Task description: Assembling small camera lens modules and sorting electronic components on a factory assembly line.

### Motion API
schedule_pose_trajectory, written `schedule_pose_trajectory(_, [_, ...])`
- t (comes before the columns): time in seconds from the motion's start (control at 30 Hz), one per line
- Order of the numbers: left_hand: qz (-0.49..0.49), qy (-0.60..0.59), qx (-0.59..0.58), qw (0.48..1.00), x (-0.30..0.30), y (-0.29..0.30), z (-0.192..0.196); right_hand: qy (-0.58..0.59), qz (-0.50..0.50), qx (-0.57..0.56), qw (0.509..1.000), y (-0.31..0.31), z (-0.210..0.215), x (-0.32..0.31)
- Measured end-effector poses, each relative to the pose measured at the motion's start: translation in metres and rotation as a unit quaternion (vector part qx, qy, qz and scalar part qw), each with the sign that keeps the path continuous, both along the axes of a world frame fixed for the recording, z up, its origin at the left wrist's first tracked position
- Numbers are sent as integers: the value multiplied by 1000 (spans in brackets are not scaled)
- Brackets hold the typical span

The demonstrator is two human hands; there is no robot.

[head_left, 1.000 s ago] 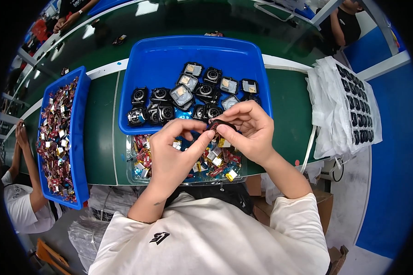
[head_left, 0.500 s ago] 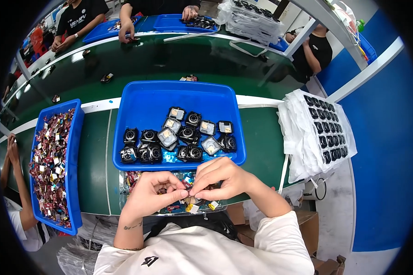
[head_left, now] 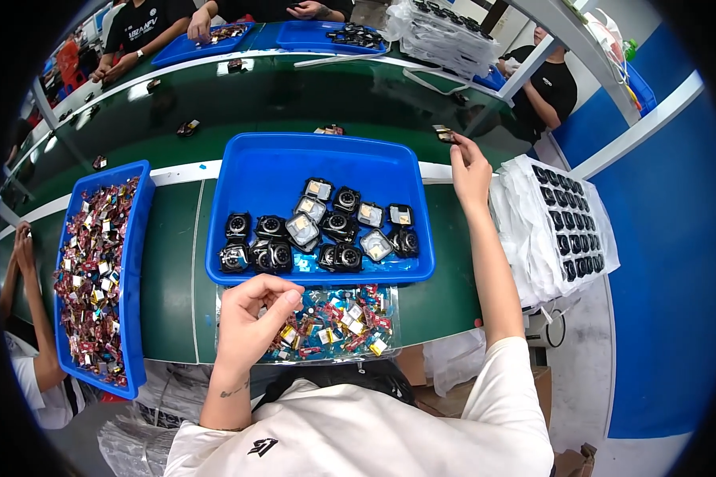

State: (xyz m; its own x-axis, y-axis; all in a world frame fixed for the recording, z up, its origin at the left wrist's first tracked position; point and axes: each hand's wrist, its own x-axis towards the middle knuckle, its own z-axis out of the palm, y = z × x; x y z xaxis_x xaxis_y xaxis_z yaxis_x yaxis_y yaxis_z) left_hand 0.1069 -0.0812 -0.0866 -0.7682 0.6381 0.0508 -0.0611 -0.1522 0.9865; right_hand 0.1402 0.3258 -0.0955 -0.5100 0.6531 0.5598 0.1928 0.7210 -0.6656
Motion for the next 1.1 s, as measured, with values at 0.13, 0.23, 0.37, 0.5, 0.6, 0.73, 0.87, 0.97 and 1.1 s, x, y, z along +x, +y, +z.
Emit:
schedule_pose_trajectory(0.13, [-1,2,-9,1000,2,-1,-1,-147,-175,85,970,58,-38,-2])
schedule_pose_trajectory(0.23, [1,13,-38,999,4,-3,0,-212,-206,1,955,79,-49,4])
schedule_pose_trajectory(0.37, [1,52,-109,993,6,1,-3,-239,-254,121,929,77,-52,-3])
schedule_pose_trajectory(0.5, [49,383,-187,903,11,14,-3,-231,-280,124,924,79,-55,-5])
schedule_pose_trajectory(0.6, [58,450,-235,860,15,13,-3,-169,-244,129,946,83,-59,2])
schedule_pose_trajectory(0.73, [43,481,-258,837,14,10,-10,-135,-191,168,958,79,-56,10])
schedule_pose_trajectory(0.87, [40,409,-184,893,15,10,-6,-35,-26,69,997,12,-20,18])
schedule_pose_trajectory(0.97, [50,300,-176,936,16,9,-2,-20,234,-64,970,-96,25,36])
schedule_pose_trajectory(1.1, [18,147,-88,985,9,8,-8,-41,453,-14,891,-187,38,61])
